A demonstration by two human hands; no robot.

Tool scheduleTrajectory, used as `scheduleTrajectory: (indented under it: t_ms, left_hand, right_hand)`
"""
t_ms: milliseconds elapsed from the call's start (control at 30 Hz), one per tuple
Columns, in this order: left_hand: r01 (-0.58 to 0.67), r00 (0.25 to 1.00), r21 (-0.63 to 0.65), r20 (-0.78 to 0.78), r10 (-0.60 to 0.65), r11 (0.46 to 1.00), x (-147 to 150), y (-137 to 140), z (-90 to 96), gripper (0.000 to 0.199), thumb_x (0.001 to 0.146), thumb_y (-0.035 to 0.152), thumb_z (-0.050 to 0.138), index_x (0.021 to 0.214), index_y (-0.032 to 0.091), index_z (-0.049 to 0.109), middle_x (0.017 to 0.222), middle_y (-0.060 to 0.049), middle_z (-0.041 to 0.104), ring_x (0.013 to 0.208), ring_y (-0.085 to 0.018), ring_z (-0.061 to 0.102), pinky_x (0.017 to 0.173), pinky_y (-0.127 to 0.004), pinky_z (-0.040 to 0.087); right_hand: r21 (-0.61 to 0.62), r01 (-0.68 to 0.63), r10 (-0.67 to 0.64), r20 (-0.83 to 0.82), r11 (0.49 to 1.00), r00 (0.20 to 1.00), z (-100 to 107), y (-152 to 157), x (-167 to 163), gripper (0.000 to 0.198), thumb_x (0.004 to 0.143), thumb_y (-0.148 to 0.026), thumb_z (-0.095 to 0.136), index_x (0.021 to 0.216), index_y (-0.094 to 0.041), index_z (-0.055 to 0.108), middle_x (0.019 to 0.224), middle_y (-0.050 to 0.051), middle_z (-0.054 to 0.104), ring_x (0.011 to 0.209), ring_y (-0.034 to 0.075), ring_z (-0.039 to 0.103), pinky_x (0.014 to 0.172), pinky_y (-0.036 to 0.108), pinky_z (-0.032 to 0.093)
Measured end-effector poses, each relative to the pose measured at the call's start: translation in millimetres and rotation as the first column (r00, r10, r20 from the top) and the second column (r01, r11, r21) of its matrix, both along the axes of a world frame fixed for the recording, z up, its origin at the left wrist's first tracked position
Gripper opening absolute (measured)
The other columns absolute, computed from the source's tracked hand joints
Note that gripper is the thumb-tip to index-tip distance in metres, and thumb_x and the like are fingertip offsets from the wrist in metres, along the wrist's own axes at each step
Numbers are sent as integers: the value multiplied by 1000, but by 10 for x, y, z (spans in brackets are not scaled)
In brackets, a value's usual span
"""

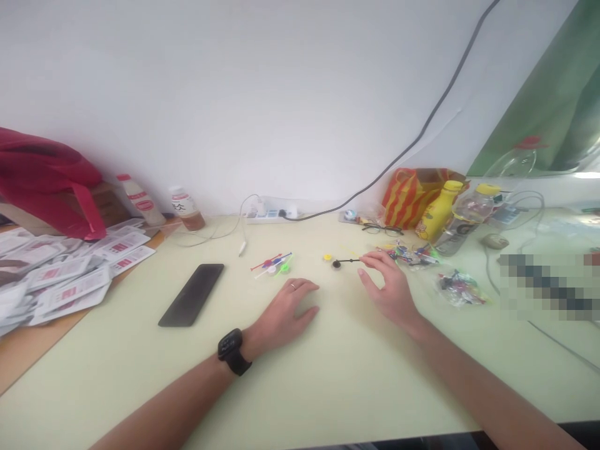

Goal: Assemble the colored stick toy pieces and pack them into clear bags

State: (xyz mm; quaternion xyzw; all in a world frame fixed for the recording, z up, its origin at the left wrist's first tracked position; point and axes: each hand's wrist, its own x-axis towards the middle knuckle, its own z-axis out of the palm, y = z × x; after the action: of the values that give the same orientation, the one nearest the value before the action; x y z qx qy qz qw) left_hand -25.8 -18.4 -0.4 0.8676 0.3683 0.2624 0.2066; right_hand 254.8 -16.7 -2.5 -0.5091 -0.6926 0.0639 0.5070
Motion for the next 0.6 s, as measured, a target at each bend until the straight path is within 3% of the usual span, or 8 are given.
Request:
scheduleTrajectory:
  t_ms: [333,467,600]
  left_hand:
    - [0,999,-7,-38,0,1000,2,-5,11,39,98,25,60,137,28,56,136,-7,60,131,-27,52,112,-46,47]
    - [-31,999,-28,-36,30,999,2,-19,8,50,99,28,60,147,28,45,140,-9,57,133,-28,51,114,-49,45]
    - [-67,998,-46,-15,66,997,3,-26,3,67,98,34,62,157,27,31,144,-11,55,136,-29,49,115,-51,44]
  right_hand:
    - [18,-23,23,39,1000,999,-17,6,-2,22,94,-28,62,113,-22,70,114,11,69,105,27,68,96,45,55]
    - [-9,-58,58,-6,998,998,21,-26,-4,11,93,-28,63,94,-22,73,102,9,72,95,26,70,89,43,56]
    - [-161,-242,227,-106,957,968,69,-81,-27,20,93,-30,66,75,-23,73,92,7,73,85,24,70,79,38,55]
